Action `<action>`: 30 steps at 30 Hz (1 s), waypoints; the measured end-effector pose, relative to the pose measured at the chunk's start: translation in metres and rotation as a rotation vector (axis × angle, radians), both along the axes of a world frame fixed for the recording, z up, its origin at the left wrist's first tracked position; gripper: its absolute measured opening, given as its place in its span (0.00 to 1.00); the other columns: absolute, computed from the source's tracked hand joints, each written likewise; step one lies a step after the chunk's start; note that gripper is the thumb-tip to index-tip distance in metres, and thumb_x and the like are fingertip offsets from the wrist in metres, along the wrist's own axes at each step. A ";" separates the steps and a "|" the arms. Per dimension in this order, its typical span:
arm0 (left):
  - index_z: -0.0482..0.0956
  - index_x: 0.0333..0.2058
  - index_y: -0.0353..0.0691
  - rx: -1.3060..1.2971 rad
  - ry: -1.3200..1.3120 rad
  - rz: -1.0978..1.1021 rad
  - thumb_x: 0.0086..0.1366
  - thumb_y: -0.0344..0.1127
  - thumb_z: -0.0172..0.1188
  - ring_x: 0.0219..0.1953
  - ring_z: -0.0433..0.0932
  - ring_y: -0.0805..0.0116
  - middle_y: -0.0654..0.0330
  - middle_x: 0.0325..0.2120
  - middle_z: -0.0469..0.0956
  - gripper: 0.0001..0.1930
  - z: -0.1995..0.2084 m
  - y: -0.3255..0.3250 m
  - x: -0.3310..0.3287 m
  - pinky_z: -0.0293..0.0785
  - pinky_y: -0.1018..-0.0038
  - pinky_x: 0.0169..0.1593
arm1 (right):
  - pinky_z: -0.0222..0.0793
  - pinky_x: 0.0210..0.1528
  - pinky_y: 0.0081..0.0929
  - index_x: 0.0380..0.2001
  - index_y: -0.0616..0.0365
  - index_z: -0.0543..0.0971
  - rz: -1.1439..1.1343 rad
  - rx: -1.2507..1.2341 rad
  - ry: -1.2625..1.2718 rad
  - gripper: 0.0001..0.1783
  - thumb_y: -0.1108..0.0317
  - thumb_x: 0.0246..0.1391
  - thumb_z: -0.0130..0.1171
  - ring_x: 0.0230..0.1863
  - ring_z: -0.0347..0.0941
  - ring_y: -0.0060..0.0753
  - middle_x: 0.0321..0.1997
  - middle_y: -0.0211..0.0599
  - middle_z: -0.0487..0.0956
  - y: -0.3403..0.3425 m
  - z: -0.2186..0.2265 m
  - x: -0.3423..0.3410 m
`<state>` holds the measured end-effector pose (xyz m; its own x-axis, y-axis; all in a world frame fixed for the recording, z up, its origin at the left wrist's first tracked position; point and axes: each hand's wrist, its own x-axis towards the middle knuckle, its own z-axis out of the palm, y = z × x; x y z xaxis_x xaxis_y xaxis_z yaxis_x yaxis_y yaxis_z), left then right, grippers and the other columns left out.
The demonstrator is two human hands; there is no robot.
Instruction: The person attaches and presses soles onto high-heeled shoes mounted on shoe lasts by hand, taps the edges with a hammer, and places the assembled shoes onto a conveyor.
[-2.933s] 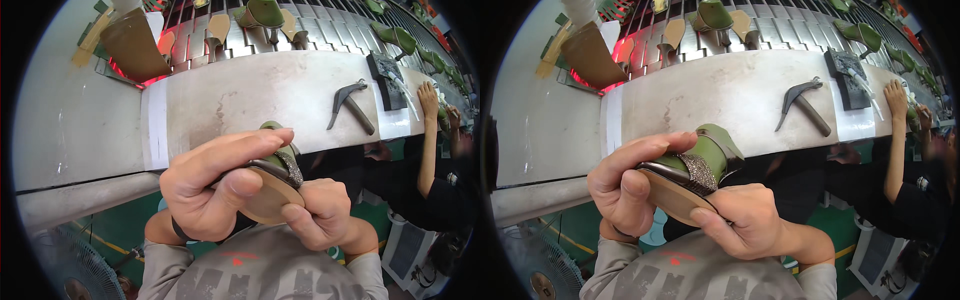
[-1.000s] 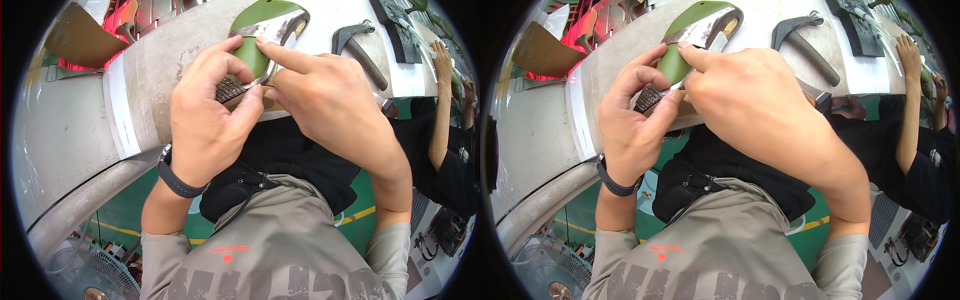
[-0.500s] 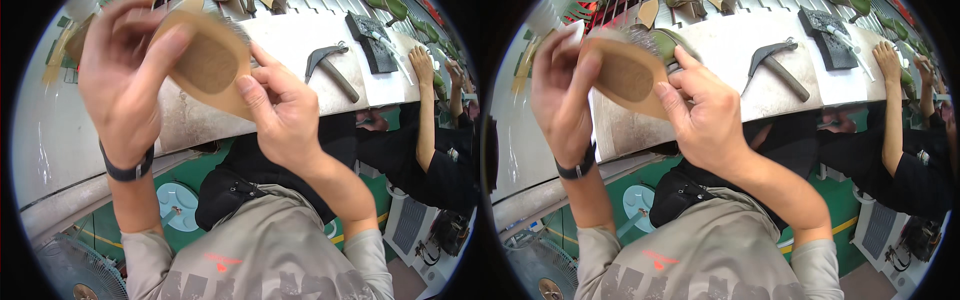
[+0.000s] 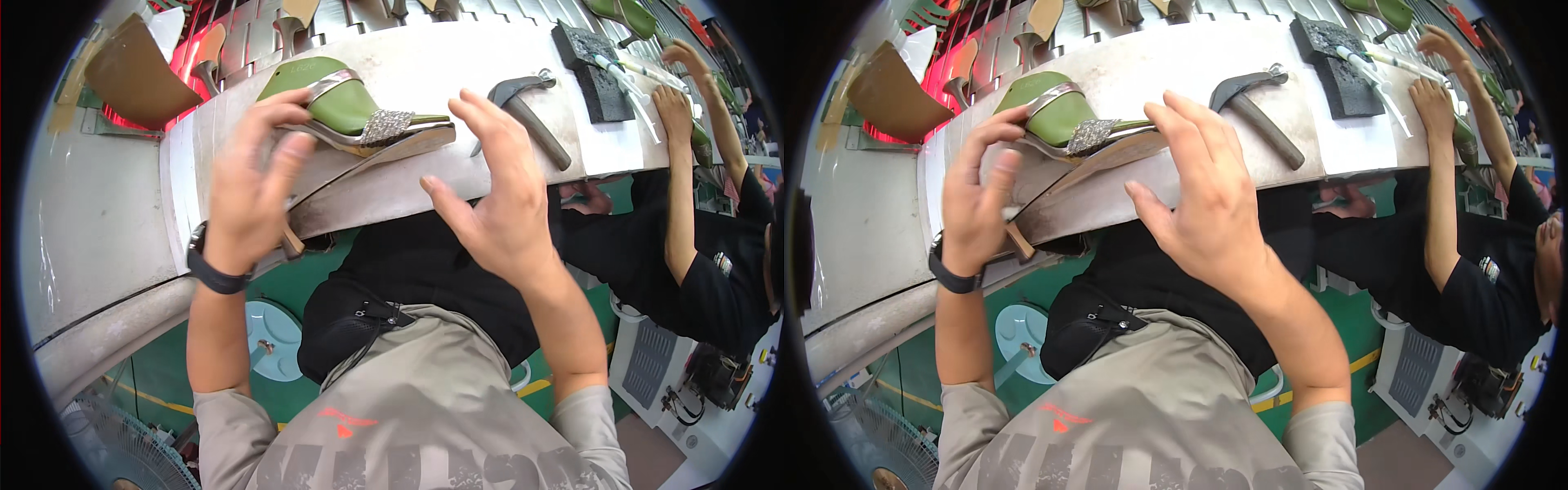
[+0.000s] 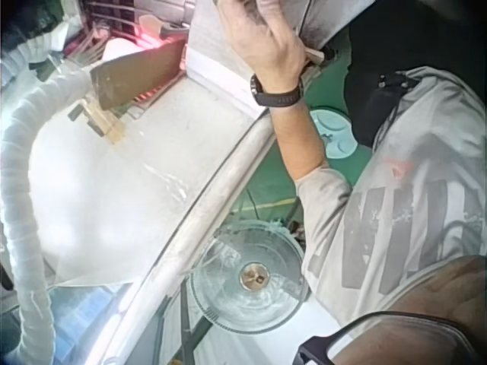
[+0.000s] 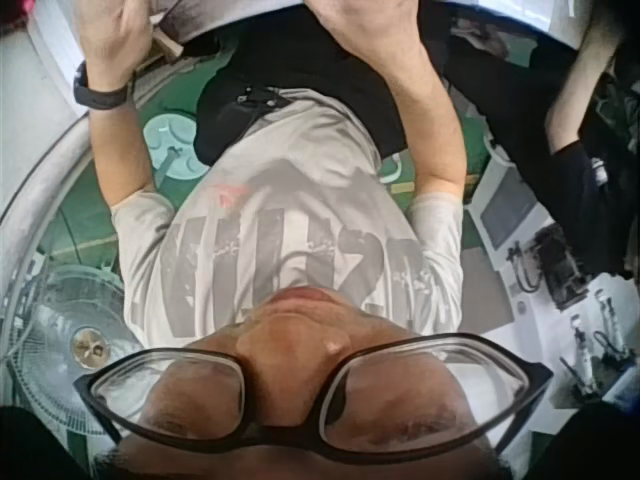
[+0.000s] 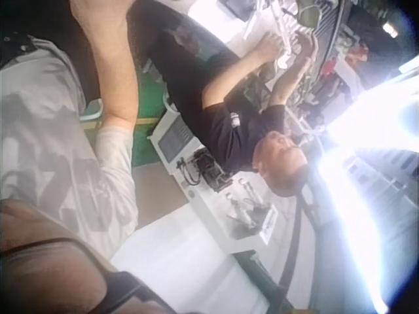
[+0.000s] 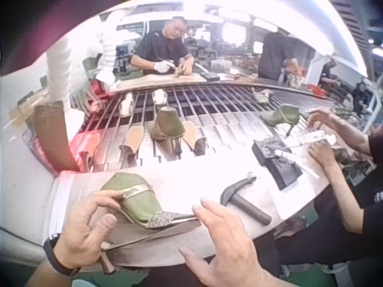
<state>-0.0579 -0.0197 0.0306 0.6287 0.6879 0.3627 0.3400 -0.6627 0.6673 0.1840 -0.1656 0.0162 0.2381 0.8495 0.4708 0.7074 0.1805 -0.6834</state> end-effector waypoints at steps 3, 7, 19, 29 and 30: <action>0.77 0.58 0.32 -0.252 -0.117 -0.033 0.76 0.33 0.56 0.67 0.74 0.59 0.48 0.66 0.75 0.16 -0.013 0.028 -0.034 0.65 0.63 0.72 | 0.74 0.60 0.45 0.60 0.62 0.76 0.180 -0.003 -0.235 0.35 0.67 0.48 0.77 0.58 0.77 0.59 0.58 0.55 0.80 0.028 0.005 0.005; 0.74 0.67 0.34 -0.327 -0.164 -0.106 0.71 0.30 0.61 0.74 0.64 0.59 0.47 0.72 0.68 0.26 -0.035 0.052 -0.039 0.56 0.64 0.76 | 0.76 0.54 0.45 0.57 0.61 0.78 0.278 -0.171 -0.211 0.32 0.63 0.49 0.77 0.47 0.80 0.57 0.43 0.49 0.83 0.056 -0.001 0.006; 0.78 0.62 0.38 0.118 0.133 -0.309 0.57 0.32 0.75 0.68 0.74 0.52 0.52 0.61 0.80 0.32 0.008 0.034 0.022 0.60 0.55 0.75 | 0.76 0.59 0.41 0.54 0.59 0.81 0.118 0.066 -0.144 0.28 0.74 0.46 0.76 0.57 0.79 0.51 0.60 0.50 0.81 0.022 -0.009 0.008; 0.82 0.56 0.44 0.392 0.201 -0.260 0.57 0.39 0.75 0.64 0.78 0.56 0.57 0.55 0.84 0.27 -0.013 0.026 0.050 0.62 0.48 0.73 | 0.78 0.42 0.37 0.37 0.59 0.84 0.282 0.065 -0.125 0.07 0.76 0.54 0.68 0.37 0.83 0.47 0.35 0.41 0.85 0.052 0.013 0.029; 0.82 0.56 0.44 0.385 0.201 -0.251 0.57 0.39 0.75 0.64 0.78 0.56 0.57 0.55 0.84 0.27 -0.014 0.026 0.049 0.62 0.48 0.73 | 0.78 0.42 0.37 0.37 0.59 0.84 0.293 0.061 -0.125 0.07 0.76 0.54 0.68 0.37 0.83 0.47 0.35 0.41 0.85 0.059 0.021 0.032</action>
<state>-0.0090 0.0064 0.0162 0.8411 0.3464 0.4155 0.2353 -0.9259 0.2955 0.2158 -0.1069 0.0376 -0.0752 0.8428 0.5329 0.6974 0.4264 -0.5760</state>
